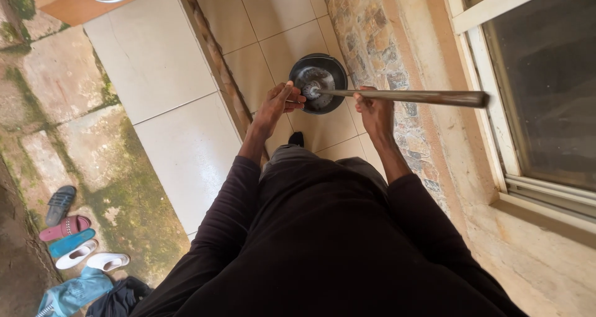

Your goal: The person is mopping a tiled floor and wringing out the mop in a bucket of soapy water.

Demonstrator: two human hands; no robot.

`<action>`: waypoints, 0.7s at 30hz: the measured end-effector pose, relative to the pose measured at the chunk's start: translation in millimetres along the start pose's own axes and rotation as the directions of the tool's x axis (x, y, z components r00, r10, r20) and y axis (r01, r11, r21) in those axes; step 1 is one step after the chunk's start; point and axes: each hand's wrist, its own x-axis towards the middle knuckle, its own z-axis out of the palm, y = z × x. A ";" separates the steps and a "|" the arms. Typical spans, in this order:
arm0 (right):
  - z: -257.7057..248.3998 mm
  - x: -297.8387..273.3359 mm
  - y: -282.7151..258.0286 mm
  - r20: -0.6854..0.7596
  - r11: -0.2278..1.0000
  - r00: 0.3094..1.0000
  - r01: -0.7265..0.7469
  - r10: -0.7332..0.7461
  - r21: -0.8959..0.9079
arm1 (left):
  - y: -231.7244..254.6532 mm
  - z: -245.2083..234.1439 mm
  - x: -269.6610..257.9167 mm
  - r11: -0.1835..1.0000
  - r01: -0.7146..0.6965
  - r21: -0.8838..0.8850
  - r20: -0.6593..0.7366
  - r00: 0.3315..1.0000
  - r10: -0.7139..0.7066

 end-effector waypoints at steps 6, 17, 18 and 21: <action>-8.1 -14.0 -43.4 -0.167 0.976 0.986 -0.033 -0.003 -0.216 | -15.1 6.3 20.1 0.999 0.043 -0.007 -0.019 0.999 -0.043; -16.3 20.7 133.2 0.162 0.517 0.571 -0.808 0.805 0.284 | -22.6 37.1 41.1 0.992 0.120 -0.041 -0.103 0.987 -0.124; -19.4 23.7 148.3 0.295 0.421 0.481 -0.873 0.826 0.244 | -20.8 40.7 40.2 0.993 0.104 -0.059 -0.110 0.988 -0.111; -12.0 32.8 184.3 0.483 0.478 0.452 -0.875 0.750 0.076 | -32.9 48.6 41.2 0.990 0.104 -0.099 -0.168 0.979 -0.119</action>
